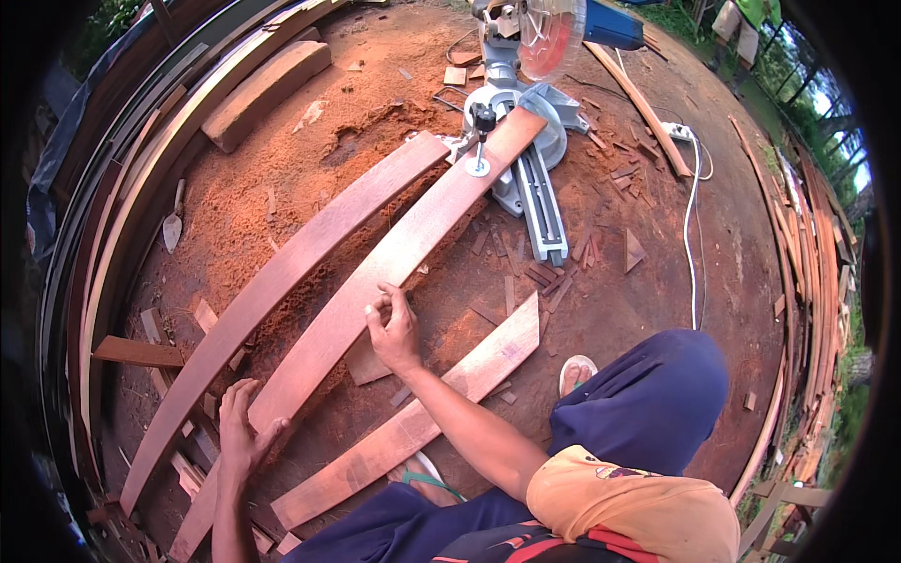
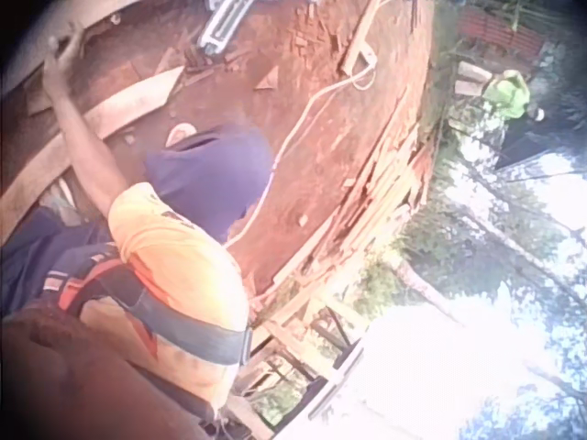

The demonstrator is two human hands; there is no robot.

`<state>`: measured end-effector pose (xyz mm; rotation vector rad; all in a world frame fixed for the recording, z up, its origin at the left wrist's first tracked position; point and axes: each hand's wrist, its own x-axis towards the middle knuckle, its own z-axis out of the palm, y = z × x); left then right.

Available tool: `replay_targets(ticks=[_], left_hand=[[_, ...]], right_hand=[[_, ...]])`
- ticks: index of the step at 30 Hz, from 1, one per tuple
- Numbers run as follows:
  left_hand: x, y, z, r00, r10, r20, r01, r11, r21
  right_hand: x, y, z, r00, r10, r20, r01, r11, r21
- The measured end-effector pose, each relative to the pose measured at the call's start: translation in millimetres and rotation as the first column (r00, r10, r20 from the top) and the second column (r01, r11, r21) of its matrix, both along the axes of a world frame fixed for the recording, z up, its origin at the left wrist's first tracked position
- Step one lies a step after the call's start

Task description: The person uses a miter saw to cut long wooden planks into shorter pieces. They position each plank on the saw, lower the blade to make a cut, then remove the cut piece and repeat the process with the remaining plank. The person also adjusts the saw's fence and positions the wood multiple times during the task.

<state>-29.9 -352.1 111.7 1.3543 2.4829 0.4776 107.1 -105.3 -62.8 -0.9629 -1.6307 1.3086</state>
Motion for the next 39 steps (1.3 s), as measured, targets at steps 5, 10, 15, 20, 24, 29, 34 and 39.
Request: replay_targets(ticks=[5,10,15,20,24,29,34,39], left_hand=[[-58.2,93.2,-43.3,0.967,-0.232,0.11,0.256,0.85,-0.46],[-47.2,123.3,-99.2,0.995,0.006,0.099,0.048,0.845,-0.533],[-25.4,112.8,-115.7,0.99,0.114,0.084,-0.078,0.934,-0.35],[-11.9,138.7,-103.9,0.99,0.13,0.06,-0.098,0.923,-0.373],[-9.6,130.5,-117.1,0.997,0.081,0.002,-0.074,0.924,-0.375],[-31.5,131.3,-120.7,0.994,-0.013,0.105,0.044,0.954,-0.298],[-21.7,222.6,-91.1,0.966,-0.068,0.249,0.117,0.975,-0.187],[19.2,357.8,-93.1,0.931,-0.121,0.345,0.178,0.975,-0.136]], right_hand=[[44.0,114.3,-15.7,0.963,-0.259,0.069,0.268,0.914,-0.304],[32.8,177.6,-12.1,0.952,-0.136,0.276,0.175,0.977,-0.122],[38.0,186.4,27.6,0.994,0.07,0.079,-0.031,0.907,-0.421],[47.7,199.6,12.3,0.996,0.055,0.068,-0.029,0.942,-0.335],[40.4,203.8,13.0,0.972,0.15,0.18,-0.071,0.92,-0.385],[38.2,209.3,13.2,0.926,0.173,0.336,-0.075,0.955,-0.286],[44.7,209.9,12.6,0.949,0.245,0.197,-0.147,0.9,-0.411],[43.4,202.8,4.6,0.962,0.228,0.149,-0.147,0.896,-0.418]])
